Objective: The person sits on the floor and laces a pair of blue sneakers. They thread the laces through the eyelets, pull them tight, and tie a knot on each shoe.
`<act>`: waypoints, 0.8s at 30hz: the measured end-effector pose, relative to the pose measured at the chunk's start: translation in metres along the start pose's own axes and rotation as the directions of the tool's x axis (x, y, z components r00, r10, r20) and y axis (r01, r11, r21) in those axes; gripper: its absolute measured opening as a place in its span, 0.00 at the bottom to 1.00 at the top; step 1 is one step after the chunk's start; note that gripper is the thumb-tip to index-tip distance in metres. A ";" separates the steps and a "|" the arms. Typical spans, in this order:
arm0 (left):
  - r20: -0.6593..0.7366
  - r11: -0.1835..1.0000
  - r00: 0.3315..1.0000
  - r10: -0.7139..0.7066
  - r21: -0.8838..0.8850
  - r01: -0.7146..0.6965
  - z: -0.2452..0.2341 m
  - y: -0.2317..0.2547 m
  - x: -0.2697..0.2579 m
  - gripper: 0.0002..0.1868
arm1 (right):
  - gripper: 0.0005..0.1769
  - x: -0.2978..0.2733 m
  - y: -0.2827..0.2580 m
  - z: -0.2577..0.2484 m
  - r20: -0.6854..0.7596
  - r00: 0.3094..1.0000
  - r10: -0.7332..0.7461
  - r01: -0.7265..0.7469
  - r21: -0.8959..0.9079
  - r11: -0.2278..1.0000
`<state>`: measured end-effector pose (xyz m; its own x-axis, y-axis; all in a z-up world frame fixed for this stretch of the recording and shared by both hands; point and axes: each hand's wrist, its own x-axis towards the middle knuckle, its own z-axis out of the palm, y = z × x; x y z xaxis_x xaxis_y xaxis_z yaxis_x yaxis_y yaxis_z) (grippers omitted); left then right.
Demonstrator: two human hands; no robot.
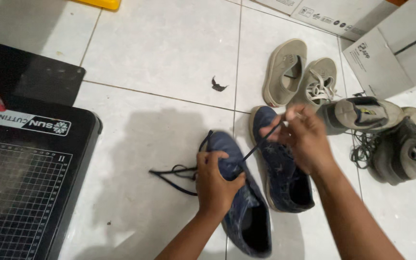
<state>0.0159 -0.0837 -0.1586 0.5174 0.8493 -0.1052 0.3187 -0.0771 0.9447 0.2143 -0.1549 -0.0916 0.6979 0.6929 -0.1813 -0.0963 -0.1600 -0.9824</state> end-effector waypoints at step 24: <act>-0.062 0.993 0.994 0.088 -0.079 -0.092 -0.016 0.002 -0.012 0.39 | 0.10 -0.044 0.013 0.049 0.494 0.852 -0.174 0.522 -0.780 0.345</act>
<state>-0.0023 -0.0857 -0.1508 0.4929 0.8701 -0.0024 0.2056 -0.1138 0.9720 0.1471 -0.1530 -0.0987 0.2607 0.9654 -0.0062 0.8850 -0.2415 -0.3981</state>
